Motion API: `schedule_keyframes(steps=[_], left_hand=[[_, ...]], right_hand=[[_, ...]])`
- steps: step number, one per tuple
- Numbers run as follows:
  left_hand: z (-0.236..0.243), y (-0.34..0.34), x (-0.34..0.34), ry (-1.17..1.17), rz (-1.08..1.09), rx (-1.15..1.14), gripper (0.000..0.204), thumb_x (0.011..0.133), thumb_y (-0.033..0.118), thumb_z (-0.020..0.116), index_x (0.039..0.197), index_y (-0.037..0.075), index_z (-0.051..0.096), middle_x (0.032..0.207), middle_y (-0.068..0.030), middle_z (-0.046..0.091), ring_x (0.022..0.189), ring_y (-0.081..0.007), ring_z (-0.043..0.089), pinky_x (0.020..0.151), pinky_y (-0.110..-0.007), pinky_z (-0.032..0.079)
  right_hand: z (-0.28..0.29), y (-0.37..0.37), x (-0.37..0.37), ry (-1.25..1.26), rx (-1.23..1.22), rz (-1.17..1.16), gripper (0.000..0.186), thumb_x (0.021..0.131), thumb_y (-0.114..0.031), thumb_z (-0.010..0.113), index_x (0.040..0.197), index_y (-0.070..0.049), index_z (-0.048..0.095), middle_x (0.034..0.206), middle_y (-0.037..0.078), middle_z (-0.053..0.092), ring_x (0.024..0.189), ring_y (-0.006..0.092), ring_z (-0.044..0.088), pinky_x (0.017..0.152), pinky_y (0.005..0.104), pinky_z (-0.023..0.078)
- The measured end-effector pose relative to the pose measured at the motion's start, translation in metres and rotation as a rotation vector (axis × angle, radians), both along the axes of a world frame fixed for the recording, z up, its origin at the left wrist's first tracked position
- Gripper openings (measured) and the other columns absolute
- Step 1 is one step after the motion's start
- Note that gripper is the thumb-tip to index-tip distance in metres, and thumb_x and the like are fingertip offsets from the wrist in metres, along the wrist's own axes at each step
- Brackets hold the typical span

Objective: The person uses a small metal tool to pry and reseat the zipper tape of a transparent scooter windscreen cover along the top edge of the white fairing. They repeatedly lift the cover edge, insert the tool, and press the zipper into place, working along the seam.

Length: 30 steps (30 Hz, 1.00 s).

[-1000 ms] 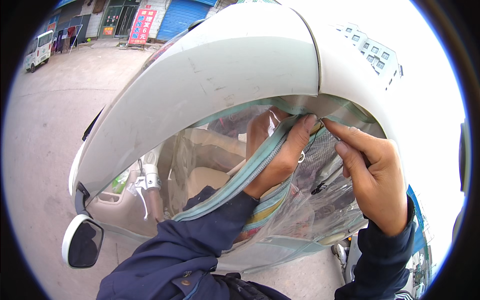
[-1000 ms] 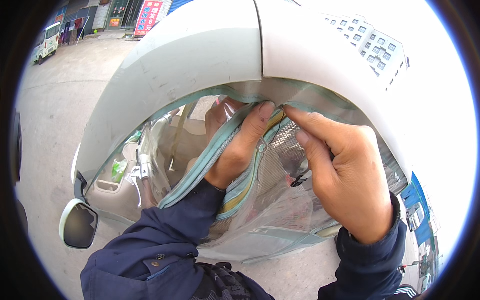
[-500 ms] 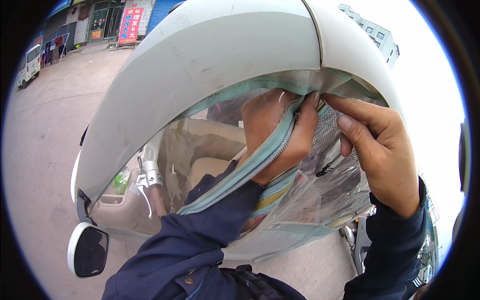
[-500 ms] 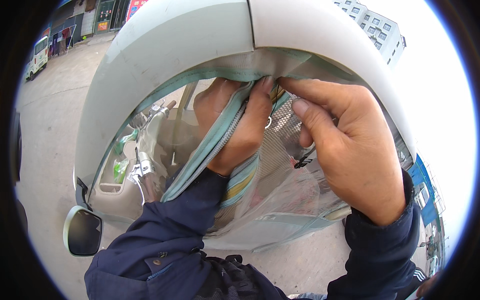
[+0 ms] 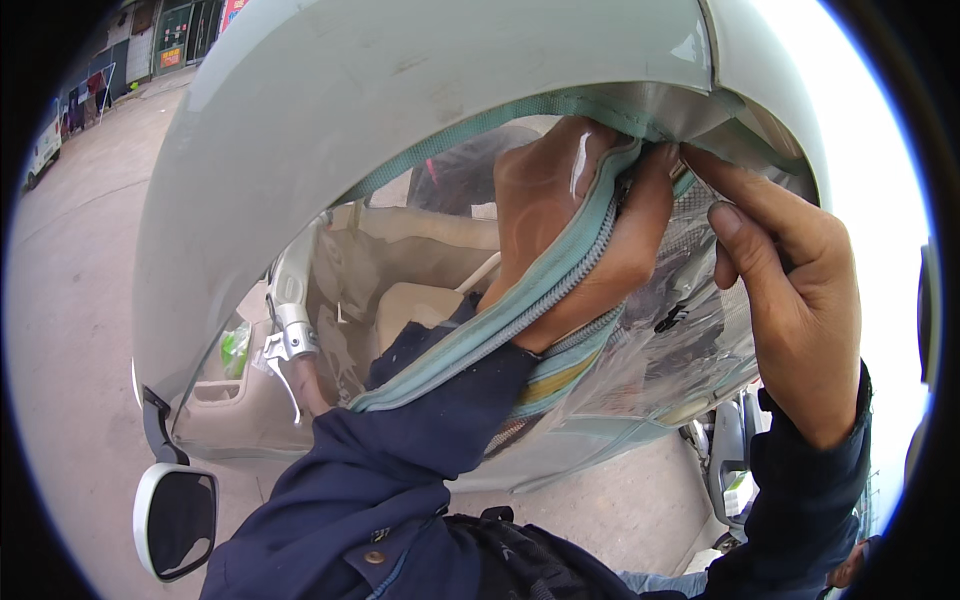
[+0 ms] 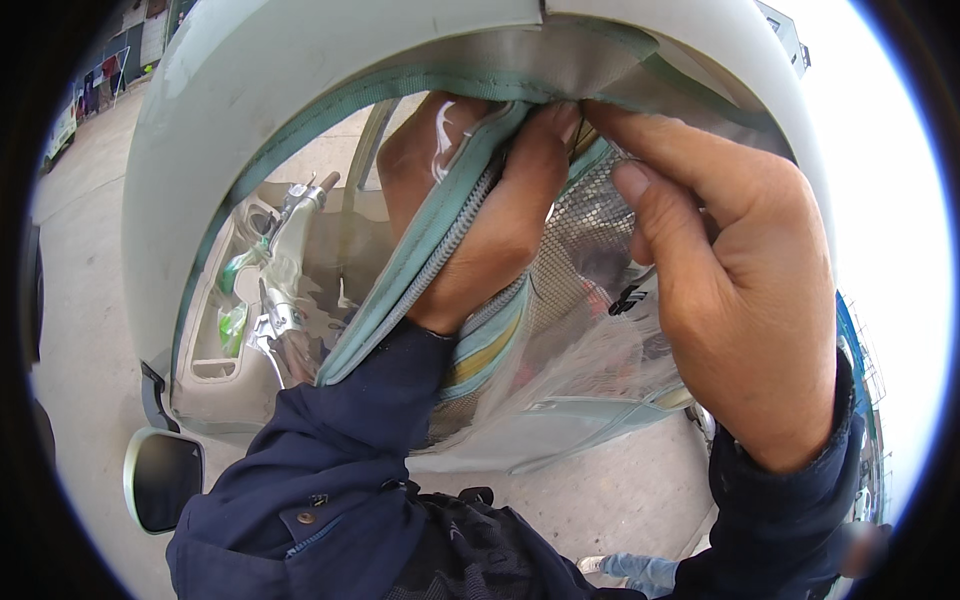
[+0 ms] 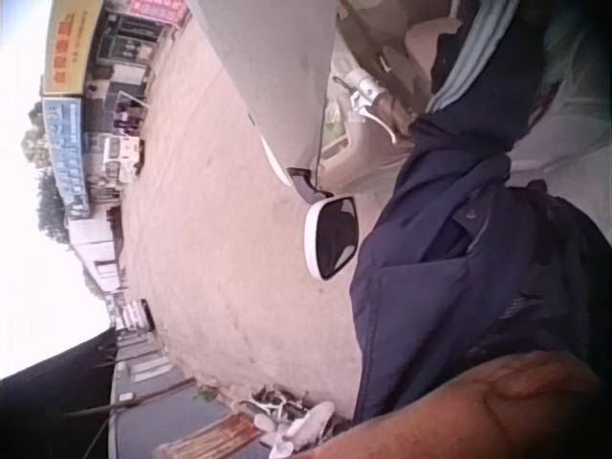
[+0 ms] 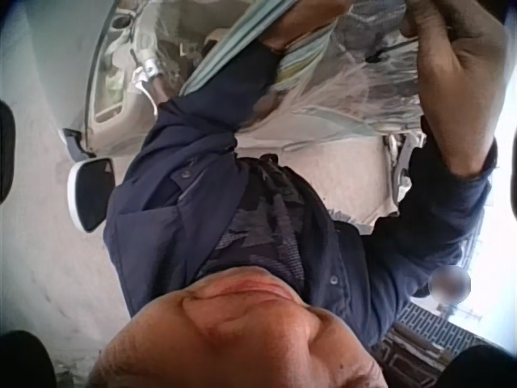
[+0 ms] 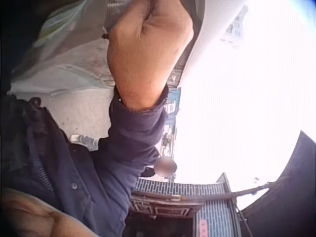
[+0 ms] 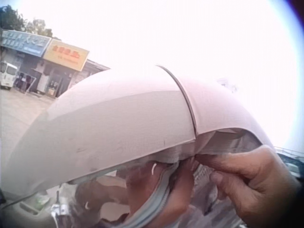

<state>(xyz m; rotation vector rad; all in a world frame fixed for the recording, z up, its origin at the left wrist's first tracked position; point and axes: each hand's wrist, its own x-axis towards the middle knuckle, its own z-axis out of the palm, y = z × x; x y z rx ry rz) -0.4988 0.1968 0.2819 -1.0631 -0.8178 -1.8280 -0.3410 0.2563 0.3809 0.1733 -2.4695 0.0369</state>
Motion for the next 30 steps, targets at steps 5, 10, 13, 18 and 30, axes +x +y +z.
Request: schedule_keyframes(steps=[5,10,13,18,30], left_hand=[[0.0,-0.001,0.003,-0.004,-0.105,-0.003,0.006,0.096,0.003,0.071,0.1,-0.001,0.069,0.084,-0.0083,0.072,0.073,-0.0153,0.069,0.064,-0.029,0.053],[-0.004,0.001,0.008,-0.12,-0.338,-0.066,0.009,0.097,0.007,0.073,0.104,0.002,0.07,0.088,-0.0063,0.072,0.079,-0.0164,0.069,0.07,-0.031,0.051],[-0.008,0.005,0.009,-0.13,-0.029,-0.142,0.013,0.097,0.01,0.073,0.109,0.005,0.07,0.095,-0.0044,0.072,0.089,-0.0165,0.068,0.081,-0.032,0.047],[-0.014,0.009,0.01,-0.089,0.48,-0.24,0.02,0.096,0.012,0.073,0.115,0.009,0.071,0.105,-0.0018,0.071,0.101,-0.0159,0.065,0.096,-0.034,0.04],[-0.005,0.014,0.01,-0.128,-0.196,0.056,0.007,0.09,-0.002,0.072,0.096,-0.003,0.068,0.084,-0.0068,0.071,0.076,-0.0112,0.066,0.068,-0.026,0.051]], right_hand=[[0.004,0.004,0.003,-0.046,0.003,-0.017,0.035,0.106,-0.01,0.057,0.139,-0.002,0.068,0.102,0.011,0.077,0.064,0.0121,0.054,0.061,0.0253,0.049],[0.007,0.001,0.002,-0.047,0.012,-0.04,0.035,0.106,-0.008,0.056,0.138,-0.002,0.069,0.1,0.011,0.076,0.064,0.012,0.053,0.061,0.0262,0.049],[0.008,-0.002,0.002,-0.043,-0.003,-0.034,0.035,0.106,-0.008,0.056,0.138,-0.002,0.069,0.098,0.01,0.076,0.064,0.012,0.052,0.061,0.0262,0.048],[0.013,-0.008,0.007,-0.086,0.01,-0.082,0.035,0.106,-0.011,0.057,0.137,-0.001,0.069,0.095,0.009,0.074,0.063,0.0116,0.052,0.061,0.0257,0.048],[0.019,-0.013,0.009,-0.15,-0.07,-0.129,0.035,0.108,-0.015,0.056,0.136,-0.001,0.07,0.083,0.008,0.069,0.06,0.0109,0.05,0.058,0.0255,0.045]])
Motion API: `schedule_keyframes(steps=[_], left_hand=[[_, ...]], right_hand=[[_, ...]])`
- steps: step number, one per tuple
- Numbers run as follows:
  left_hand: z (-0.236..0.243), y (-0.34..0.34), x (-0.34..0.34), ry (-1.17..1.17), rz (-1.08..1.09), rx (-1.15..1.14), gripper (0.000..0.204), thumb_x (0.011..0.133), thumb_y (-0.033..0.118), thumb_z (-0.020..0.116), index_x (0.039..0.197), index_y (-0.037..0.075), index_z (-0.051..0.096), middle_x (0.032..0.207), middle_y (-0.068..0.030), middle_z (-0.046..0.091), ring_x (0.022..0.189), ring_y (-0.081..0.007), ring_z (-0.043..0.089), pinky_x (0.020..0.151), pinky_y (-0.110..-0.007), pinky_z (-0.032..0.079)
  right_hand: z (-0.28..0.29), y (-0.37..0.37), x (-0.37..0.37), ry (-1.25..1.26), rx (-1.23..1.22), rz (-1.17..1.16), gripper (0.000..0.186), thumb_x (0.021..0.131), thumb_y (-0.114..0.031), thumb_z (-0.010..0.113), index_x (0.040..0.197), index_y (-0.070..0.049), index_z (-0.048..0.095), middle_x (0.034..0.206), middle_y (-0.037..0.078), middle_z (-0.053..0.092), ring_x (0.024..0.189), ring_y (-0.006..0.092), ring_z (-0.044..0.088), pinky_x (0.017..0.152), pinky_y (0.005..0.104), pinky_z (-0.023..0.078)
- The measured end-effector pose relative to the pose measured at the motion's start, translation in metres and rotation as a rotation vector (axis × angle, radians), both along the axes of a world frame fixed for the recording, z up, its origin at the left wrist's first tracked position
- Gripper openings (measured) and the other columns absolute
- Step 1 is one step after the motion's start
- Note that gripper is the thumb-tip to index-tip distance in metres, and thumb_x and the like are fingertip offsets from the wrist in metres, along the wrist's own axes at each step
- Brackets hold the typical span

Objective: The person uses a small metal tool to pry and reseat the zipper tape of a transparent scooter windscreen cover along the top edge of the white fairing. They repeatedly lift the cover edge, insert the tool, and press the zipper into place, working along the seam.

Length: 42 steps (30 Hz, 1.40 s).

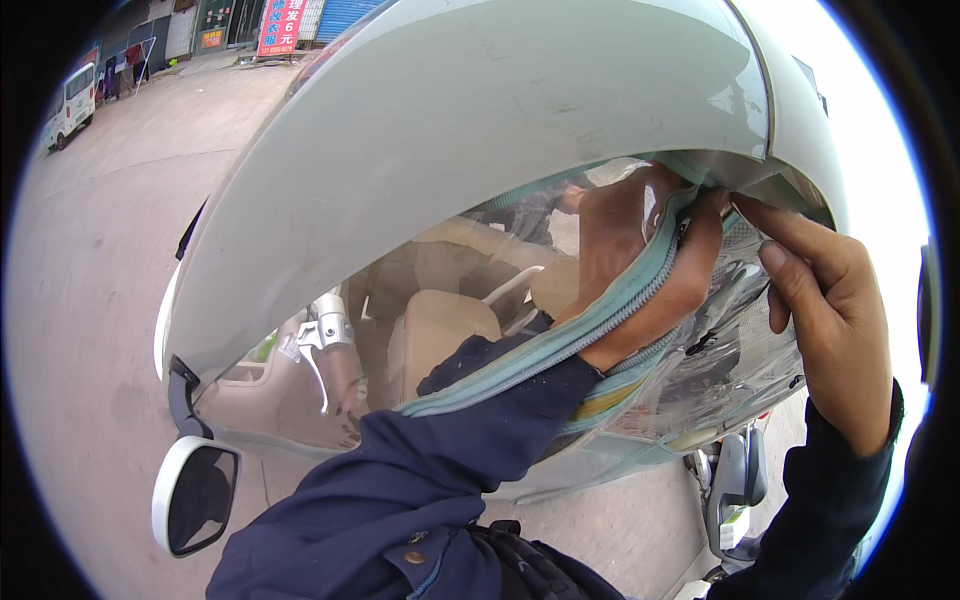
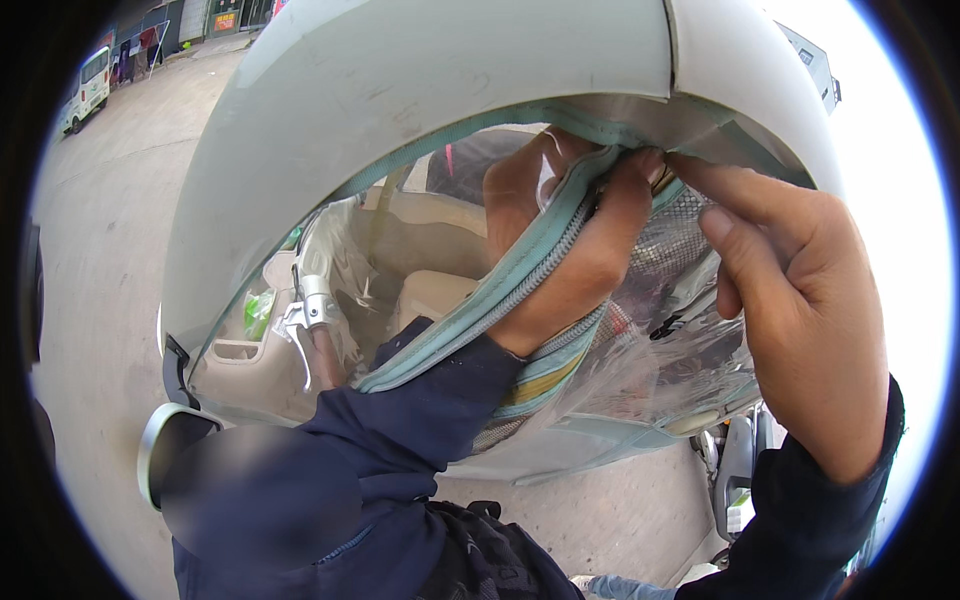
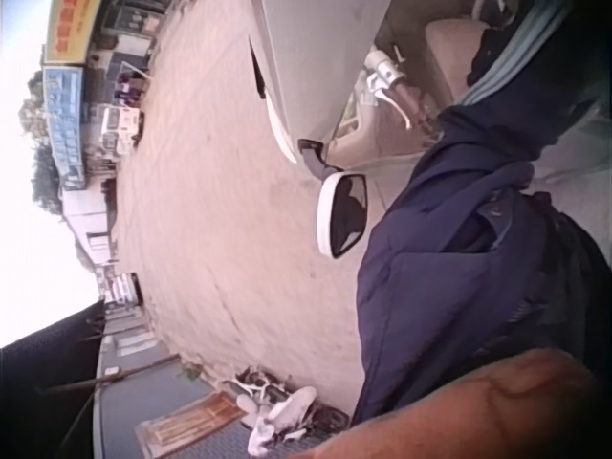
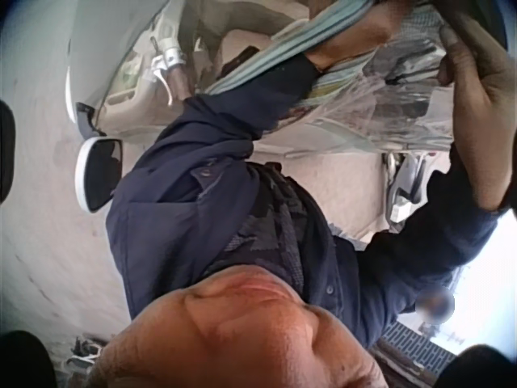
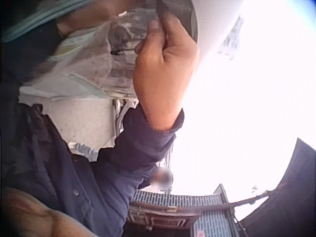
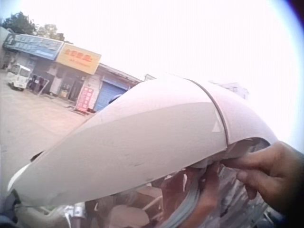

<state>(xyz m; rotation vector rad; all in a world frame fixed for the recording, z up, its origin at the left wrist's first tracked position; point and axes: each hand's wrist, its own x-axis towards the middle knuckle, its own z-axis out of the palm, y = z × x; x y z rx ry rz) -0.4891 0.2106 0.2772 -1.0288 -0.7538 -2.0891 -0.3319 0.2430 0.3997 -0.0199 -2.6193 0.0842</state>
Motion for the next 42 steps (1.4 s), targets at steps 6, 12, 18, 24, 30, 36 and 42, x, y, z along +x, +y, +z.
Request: schedule_keyframes(steps=[6,12,18,24,30,36,42], left_hand=[[0.0,0.003,-0.003,0.059,0.001,0.053,0.007,0.092,-0.002,0.072,0.092,-0.003,0.065,0.077,-0.0071,0.069,0.068,-0.0075,0.062,0.061,-0.025,0.049],[0.0,-0.003,-0.001,0.064,0.015,0.017,0.006,0.093,0.0,0.071,0.096,-0.002,0.066,0.078,-0.0077,0.068,0.067,-0.0152,0.065,0.062,-0.027,0.05],[-0.003,-0.012,0.007,0.004,0.111,-0.104,0.018,0.09,0.008,0.07,0.106,0.0,0.072,0.094,-0.0165,0.067,0.082,-0.0349,0.065,0.077,-0.045,0.05],[-0.011,-0.017,0.005,0.17,0.803,-0.359,0.035,0.09,0.015,0.066,0.121,0.003,0.075,0.116,-0.0182,0.064,0.106,-0.0329,0.06,0.088,-0.044,0.049],[-0.021,0.002,0.012,0.099,0.606,-0.413,0.037,0.096,0.02,0.064,0.128,0.004,0.072,0.125,-0.0166,0.064,0.113,-0.0299,0.06,0.095,-0.043,0.051],[-0.038,0.028,0.0,0.226,1.009,-0.555,0.035,0.105,0.023,0.058,0.133,0.005,0.069,0.127,-0.0122,0.07,0.116,-0.0256,0.061,0.1,-0.038,0.053],[-0.035,0.019,0.004,0.259,0.962,-0.607,0.04,0.106,0.029,0.058,0.136,0.005,0.066,0.124,-0.0134,0.071,0.112,-0.0245,0.065,0.096,-0.042,0.056]], right_hand=[[0.002,-0.013,0.005,-0.023,0.184,-0.115,0.034,0.108,-0.013,0.055,0.136,0.0,0.07,0.083,0.008,0.069,0.061,0.0125,0.051,0.059,0.0263,0.046],[-0.015,-0.007,-0.003,0.103,0.001,0.044,0.032,0.108,-0.012,0.056,0.133,0.002,0.07,0.079,0.007,0.067,0.055,0.0095,0.048,0.055,0.0233,0.043],[-0.012,-0.005,-0.005,0.05,-0.487,0.055,0.034,0.107,-0.015,0.06,0.134,0.003,0.069,0.073,0.007,0.066,0.049,0.0053,0.046,0.044,0.0201,0.034],[-0.029,-0.01,-0.002,0.164,0.374,-0.089,0.034,0.106,-0.006,0.055,0.135,0.004,0.068,0.091,0.014,0.073,0.063,0.0146,0.055,0.057,0.0282,0.045],[-0.005,0.004,-0.006,0.03,-0.717,0.055,0.042,0.101,-0.02,0.068,0.127,0.012,0.069,0.063,0.007,0.062,0.047,0.0073,0.048,0.041,0.0207,0.03],[-0.031,0.007,-0.006,0.238,0.313,0.001,0.033,0.103,-0.002,0.057,0.133,0.002,0.07,0.079,0.011,0.064,0.061,0.0154,0.05,0.057,0.0299,0.044],[-0.013,0.015,-0.011,0.099,-0.514,0.147,0.033,0.101,-0.014,0.066,0.125,0.009,0.069,0.116,0.022,0.075,0.062,0.0102,0.054,0.054,0.0232,0.046]])
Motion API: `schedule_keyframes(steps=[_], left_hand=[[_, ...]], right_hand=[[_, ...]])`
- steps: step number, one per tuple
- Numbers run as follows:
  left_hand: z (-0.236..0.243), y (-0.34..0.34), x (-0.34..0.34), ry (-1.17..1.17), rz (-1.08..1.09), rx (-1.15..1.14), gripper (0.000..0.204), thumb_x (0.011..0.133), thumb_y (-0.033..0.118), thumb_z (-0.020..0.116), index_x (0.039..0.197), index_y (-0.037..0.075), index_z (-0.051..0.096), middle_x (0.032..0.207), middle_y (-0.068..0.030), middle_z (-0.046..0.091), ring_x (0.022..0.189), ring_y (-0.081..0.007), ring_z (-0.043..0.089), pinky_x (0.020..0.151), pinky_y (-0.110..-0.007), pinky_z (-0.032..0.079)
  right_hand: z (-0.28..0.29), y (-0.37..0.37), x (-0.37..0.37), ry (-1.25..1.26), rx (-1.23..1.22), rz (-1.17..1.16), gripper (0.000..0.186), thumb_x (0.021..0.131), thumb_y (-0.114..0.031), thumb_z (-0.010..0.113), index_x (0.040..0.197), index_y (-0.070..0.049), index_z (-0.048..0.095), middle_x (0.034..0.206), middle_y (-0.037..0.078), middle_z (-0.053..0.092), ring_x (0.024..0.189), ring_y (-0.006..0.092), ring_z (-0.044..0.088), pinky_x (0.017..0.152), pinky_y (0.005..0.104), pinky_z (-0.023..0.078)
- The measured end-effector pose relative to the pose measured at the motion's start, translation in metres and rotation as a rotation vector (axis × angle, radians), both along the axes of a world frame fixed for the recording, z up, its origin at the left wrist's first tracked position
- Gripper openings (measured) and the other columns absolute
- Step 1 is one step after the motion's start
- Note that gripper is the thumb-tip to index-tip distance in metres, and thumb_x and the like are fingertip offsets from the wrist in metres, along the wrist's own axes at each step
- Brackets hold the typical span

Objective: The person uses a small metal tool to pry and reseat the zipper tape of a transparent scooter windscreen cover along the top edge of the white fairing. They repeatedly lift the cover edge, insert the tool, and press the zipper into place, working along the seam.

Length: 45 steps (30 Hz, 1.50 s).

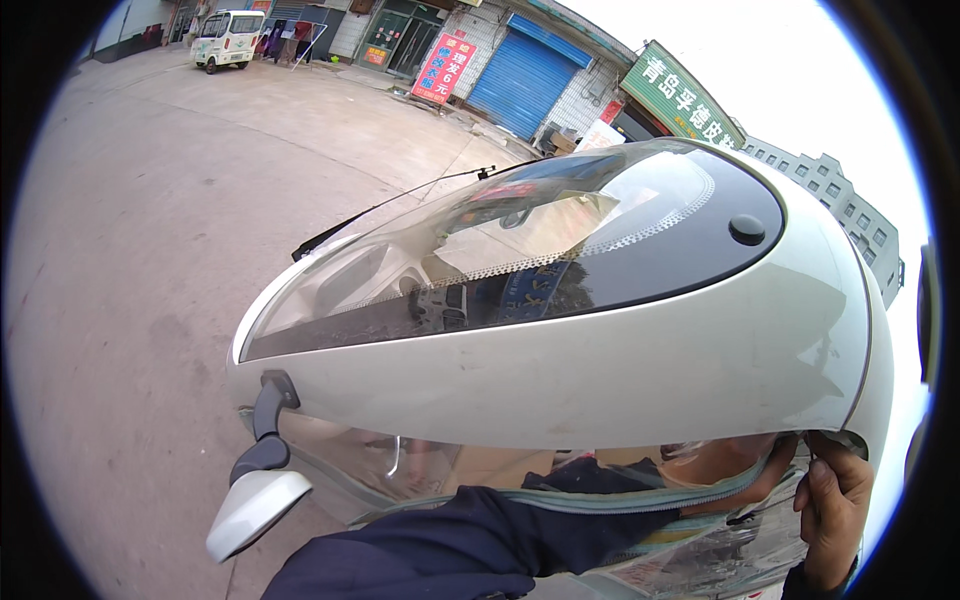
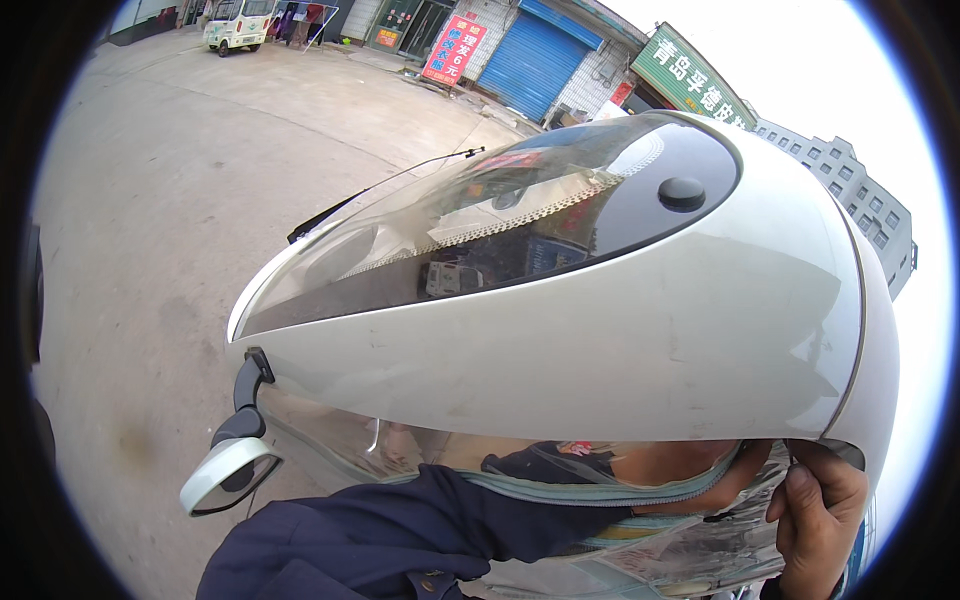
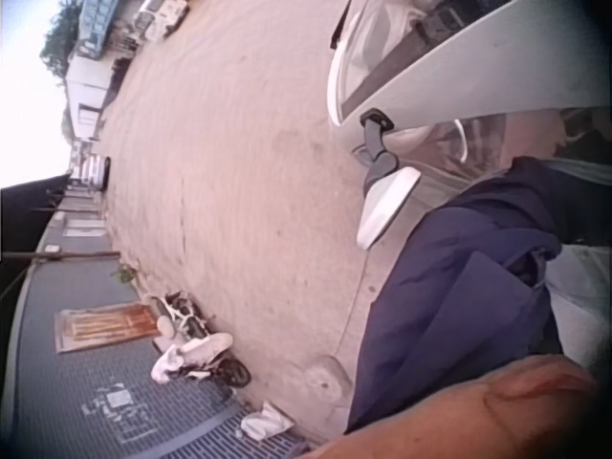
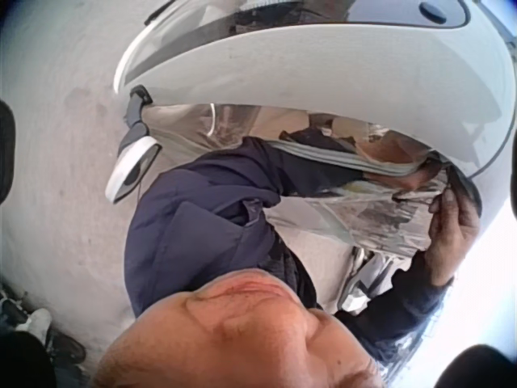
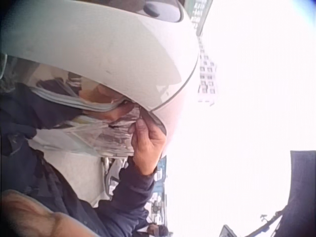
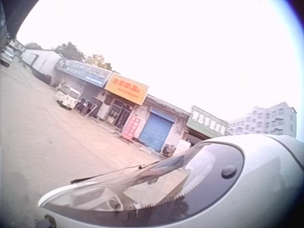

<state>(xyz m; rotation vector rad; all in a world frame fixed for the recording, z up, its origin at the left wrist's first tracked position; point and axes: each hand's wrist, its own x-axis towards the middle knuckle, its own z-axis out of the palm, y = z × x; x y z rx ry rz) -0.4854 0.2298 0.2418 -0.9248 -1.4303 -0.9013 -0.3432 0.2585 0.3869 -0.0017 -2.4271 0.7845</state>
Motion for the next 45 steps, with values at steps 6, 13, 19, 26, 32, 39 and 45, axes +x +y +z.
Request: schedule_keyframes(steps=[6,13,19,26,32,39,45], left_hand=[[0.002,-0.008,-0.007,0.039,-0.032,0.009,0.04,0.106,0.03,0.059,0.136,0.005,0.066,0.125,-0.0136,0.071,0.114,-0.0251,0.065,0.096,-0.042,0.056],[0.001,-0.006,-0.009,0.035,-0.05,-0.071,0.04,0.105,0.03,0.06,0.135,0.005,0.066,0.127,-0.0139,0.07,0.115,-0.0258,0.065,0.095,-0.043,0.056],[-0.001,-0.011,-0.014,0.077,-0.077,0.024,0.04,0.105,0.031,0.061,0.135,0.004,0.066,0.128,-0.0142,0.07,0.117,-0.0264,0.065,0.095,-0.043,0.056],[0.002,-0.016,-0.013,0.083,-0.127,0.034,0.041,0.104,0.031,0.062,0.134,0.004,0.066,0.13,-0.0144,0.069,0.119,-0.0271,0.064,0.094,-0.043,0.055],[-0.001,-0.014,-0.014,0.086,-0.158,0.055,0.041,0.104,0.032,0.063,0.134,0.004,0.066,0.131,-0.0147,0.069,0.12,-0.0276,0.064,0.093,-0.043,0.055],[0.012,-0.001,-0.035,-0.082,-0.954,0.271,0.048,0.102,0.029,0.068,0.139,-0.001,0.06,0.135,-0.0192,0.066,0.122,-0.0299,0.066,0.096,-0.043,0.057],[0.001,-0.01,-0.04,-0.235,-1.478,0.516,0.046,0.1,0.023,0.073,0.136,-0.002,0.06,0.119,-0.0173,0.073,0.106,-0.0273,0.072,0.087,-0.037,0.058]], right_hand=[[-0.016,-0.02,0.004,0.19,0.95,-0.161,0.022,0.103,-0.004,0.061,0.118,0.007,0.073,0.094,0.009,0.071,0.078,0.0133,0.064,0.069,0.0278,0.051],[0.007,-0.026,0.004,-0.213,-0.19,-0.048,0.023,0.104,-0.003,0.061,0.12,0.008,0.072,0.089,0.008,0.071,0.077,0.0134,0.062,0.066,0.0261,0.048],[-0.017,-0.012,-0.001,0.204,0.866,-0.123,0.02,0.103,0.0,0.061,0.118,0.008,0.072,0.085,0.004,0.069,0.073,0.0121,0.059,0.064,0.0253,0.047],[-0.012,0.011,-0.007,0.146,0.136,0.026,0.018,0.098,-0.006,0.067,0.105,0.011,0.072,0.09,0.018,0.073,0.064,0.0182,0.064,0.059,0.028,0.054],[-0.018,-0.007,-0.01,0.238,0.581,-0.105,0.014,0.098,0.002,0.063,0.104,0.011,0.072,0.083,0.016,0.073,0.066,0.0188,0.066,0.064,0.0292,0.053],[-0.003,-0.007,-0.007,0.202,0.463,-0.04,0.018,0.093,0.007,0.067,0.109,0.011,0.074,0.081,0.017,0.074,0.067,0.0196,0.071,0.066,0.0293,0.056],[-0.002,0.003,-0.007,0.207,0.432,-0.001,0.018,0.09,0.007,0.071,0.107,0.007,0.077,0.082,0.018,0.076,0.066,0.0193,0.071,0.066,0.0291,0.056]])
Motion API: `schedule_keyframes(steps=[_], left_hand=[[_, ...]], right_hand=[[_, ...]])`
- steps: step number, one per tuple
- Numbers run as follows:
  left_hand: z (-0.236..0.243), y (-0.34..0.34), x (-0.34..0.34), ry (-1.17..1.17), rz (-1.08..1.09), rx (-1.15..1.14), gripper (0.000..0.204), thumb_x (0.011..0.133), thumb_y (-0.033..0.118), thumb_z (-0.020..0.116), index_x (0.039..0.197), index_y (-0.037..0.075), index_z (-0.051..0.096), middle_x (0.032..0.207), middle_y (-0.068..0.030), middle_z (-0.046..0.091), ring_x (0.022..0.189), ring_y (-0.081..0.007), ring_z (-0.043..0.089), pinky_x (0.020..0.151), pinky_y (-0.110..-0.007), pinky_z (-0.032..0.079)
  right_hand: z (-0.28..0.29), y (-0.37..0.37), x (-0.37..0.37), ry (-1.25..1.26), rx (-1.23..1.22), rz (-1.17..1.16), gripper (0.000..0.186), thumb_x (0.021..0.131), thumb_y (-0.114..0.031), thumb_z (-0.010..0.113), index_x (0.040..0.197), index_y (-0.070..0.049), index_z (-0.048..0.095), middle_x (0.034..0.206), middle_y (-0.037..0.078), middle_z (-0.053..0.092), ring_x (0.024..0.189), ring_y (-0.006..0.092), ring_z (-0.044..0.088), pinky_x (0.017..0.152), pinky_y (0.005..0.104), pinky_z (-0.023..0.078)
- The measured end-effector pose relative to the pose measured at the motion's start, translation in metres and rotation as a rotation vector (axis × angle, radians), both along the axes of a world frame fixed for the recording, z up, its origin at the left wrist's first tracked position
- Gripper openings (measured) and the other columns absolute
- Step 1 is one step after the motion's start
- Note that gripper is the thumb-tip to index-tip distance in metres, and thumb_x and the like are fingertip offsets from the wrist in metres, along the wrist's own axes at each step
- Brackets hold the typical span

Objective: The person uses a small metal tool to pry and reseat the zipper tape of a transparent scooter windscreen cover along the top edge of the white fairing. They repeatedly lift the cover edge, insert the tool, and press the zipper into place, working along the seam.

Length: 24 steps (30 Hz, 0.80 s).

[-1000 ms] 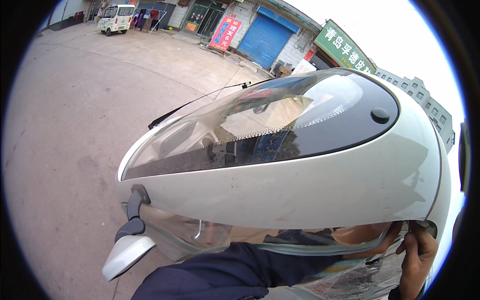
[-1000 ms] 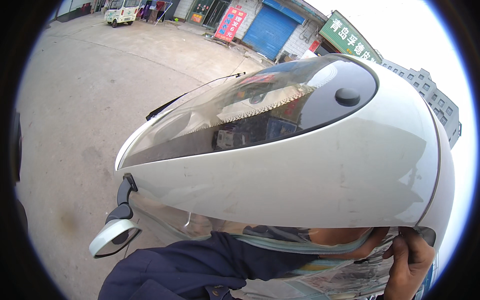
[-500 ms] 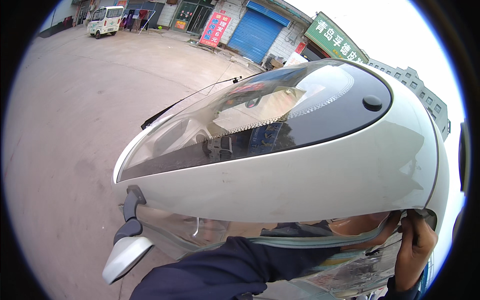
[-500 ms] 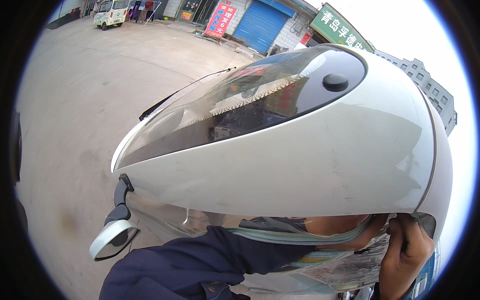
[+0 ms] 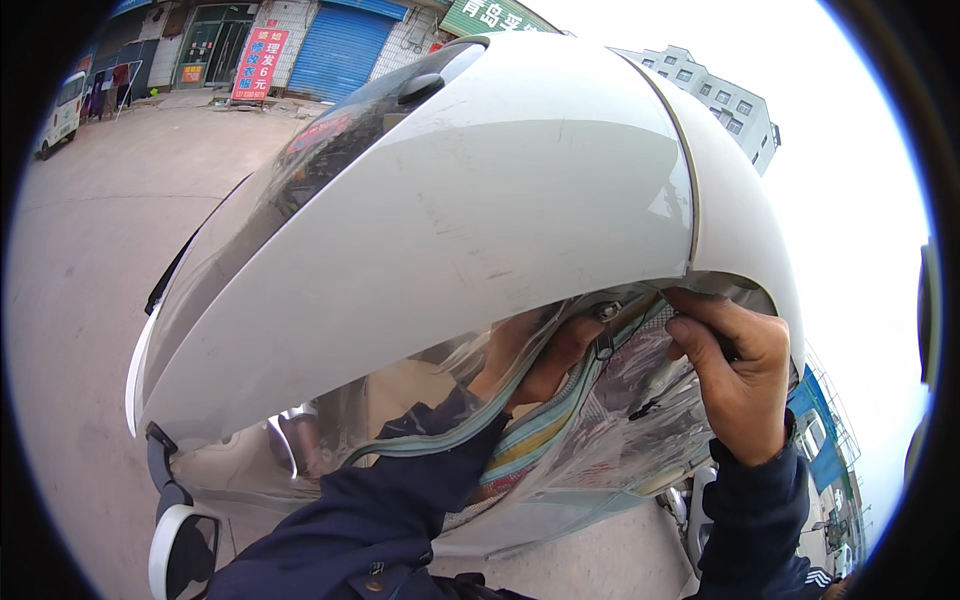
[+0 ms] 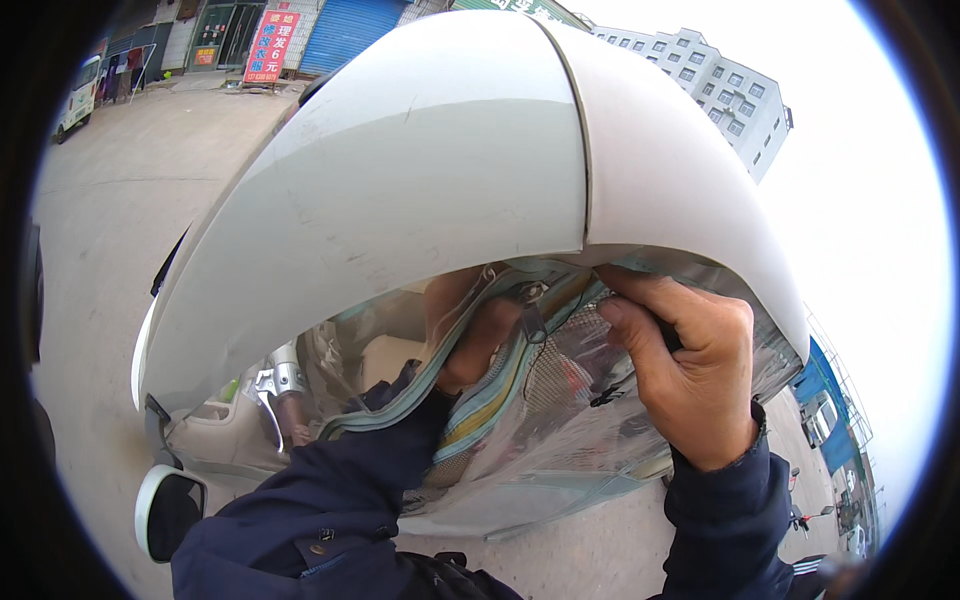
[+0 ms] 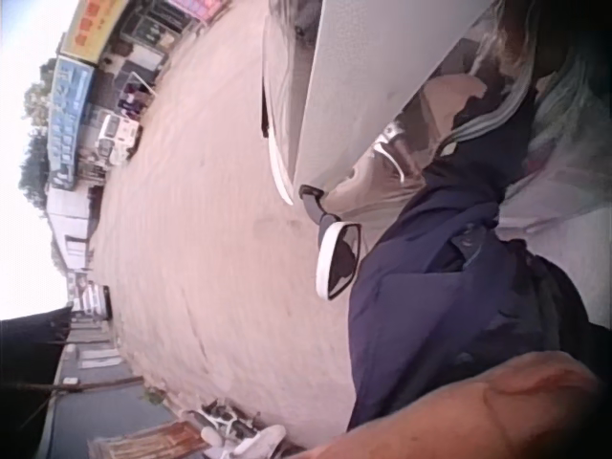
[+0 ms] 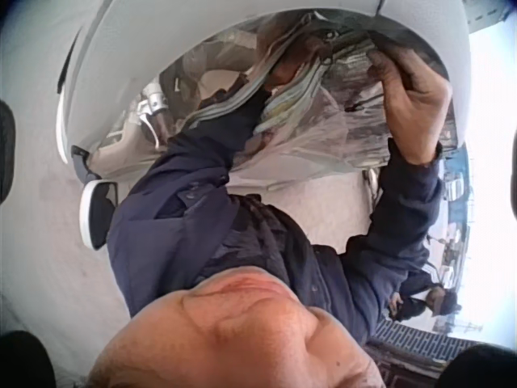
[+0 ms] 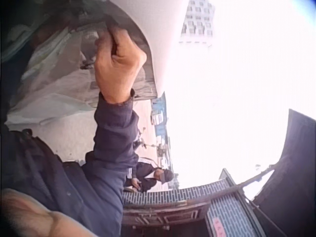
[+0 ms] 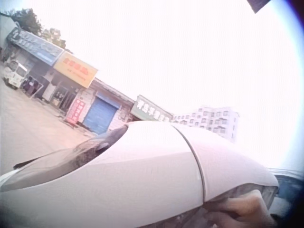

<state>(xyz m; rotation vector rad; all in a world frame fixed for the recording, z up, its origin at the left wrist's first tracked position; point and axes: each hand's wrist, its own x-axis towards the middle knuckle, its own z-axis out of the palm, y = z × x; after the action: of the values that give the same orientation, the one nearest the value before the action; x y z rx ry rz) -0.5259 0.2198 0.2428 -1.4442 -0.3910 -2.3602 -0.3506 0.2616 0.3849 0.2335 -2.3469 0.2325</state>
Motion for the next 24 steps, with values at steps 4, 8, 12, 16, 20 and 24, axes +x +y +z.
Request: schedule_keyframes(steps=[4,8,12,16,20,24], left_hand=[[-0.013,-0.018,-0.005,-0.015,0.075,-0.241,0.048,0.105,0.026,0.064,0.141,-0.005,0.057,0.122,-0.0166,0.071,0.111,-0.0249,0.07,0.093,-0.035,0.056],[-0.02,-0.02,-0.008,-0.048,-0.12,-0.242,0.041,0.107,0.027,0.063,0.132,-0.005,0.064,0.117,-0.0147,0.072,0.104,-0.0194,0.069,0.088,-0.032,0.055],[-0.032,-0.018,-0.014,-0.127,-0.073,-0.375,0.047,0.105,0.034,0.067,0.132,-0.005,0.064,0.115,-0.011,0.073,0.104,-0.0147,0.068,0.09,-0.029,0.055],[-0.037,-0.011,-0.02,-0.098,-0.044,-0.314,0.05,0.106,0.037,0.066,0.132,-0.005,0.064,0.113,-0.0082,0.073,0.1,-0.0121,0.068,0.088,-0.028,0.055],[-0.037,-0.01,-0.019,-0.164,-0.299,-0.262,0.042,0.106,0.031,0.066,0.129,-0.005,0.065,0.114,-0.007,0.072,0.102,-0.0112,0.066,0.089,-0.027,0.053],[-0.034,-0.009,-0.022,-0.371,-0.519,-0.322,0.038,0.103,0.027,0.07,0.123,-0.006,0.067,0.108,-0.0068,0.068,0.098,-0.0118,0.063,0.089,-0.029,0.052]], right_hand=[[0.003,0.003,0.002,-0.027,-0.014,0.018,0.017,0.09,0.005,0.072,0.106,0.007,0.077,0.082,0.018,0.076,0.067,0.0194,0.071,0.067,0.0292,0.056],[0.005,0.005,0.006,-0.039,-0.04,0.033,0.017,0.09,0.005,0.072,0.106,0.007,0.077,0.082,0.017,0.076,0.067,0.0191,0.071,0.067,0.0291,0.057],[0.005,0.004,0.006,-0.076,-0.099,0.05,0.018,0.09,0.005,0.072,0.107,0.007,0.077,0.082,0.016,0.076,0.068,0.0177,0.071,0.067,0.0286,0.056],[0.005,0.004,0.005,-0.08,-0.118,0.05,0.018,0.091,0.004,0.071,0.108,0.007,0.077,0.083,0.016,0.077,0.069,0.0168,0.07,0.068,0.0281,0.056],[0.003,0.005,0.004,-0.078,-0.117,0.033,0.018,0.091,0.004,0.072,0.108,0.007,0.077,0.083,0.015,0.077,0.069,0.0165,0.07,0.068,0.0283,0.056],[0.0,0.007,0.002,-0.046,-0.123,0.049,0.018,0.091,0.004,0.072,0.108,0.007,0.077,0.08,0.013,0.075,0.066,0.0147,0.067,0.066,0.0269,0.054]])
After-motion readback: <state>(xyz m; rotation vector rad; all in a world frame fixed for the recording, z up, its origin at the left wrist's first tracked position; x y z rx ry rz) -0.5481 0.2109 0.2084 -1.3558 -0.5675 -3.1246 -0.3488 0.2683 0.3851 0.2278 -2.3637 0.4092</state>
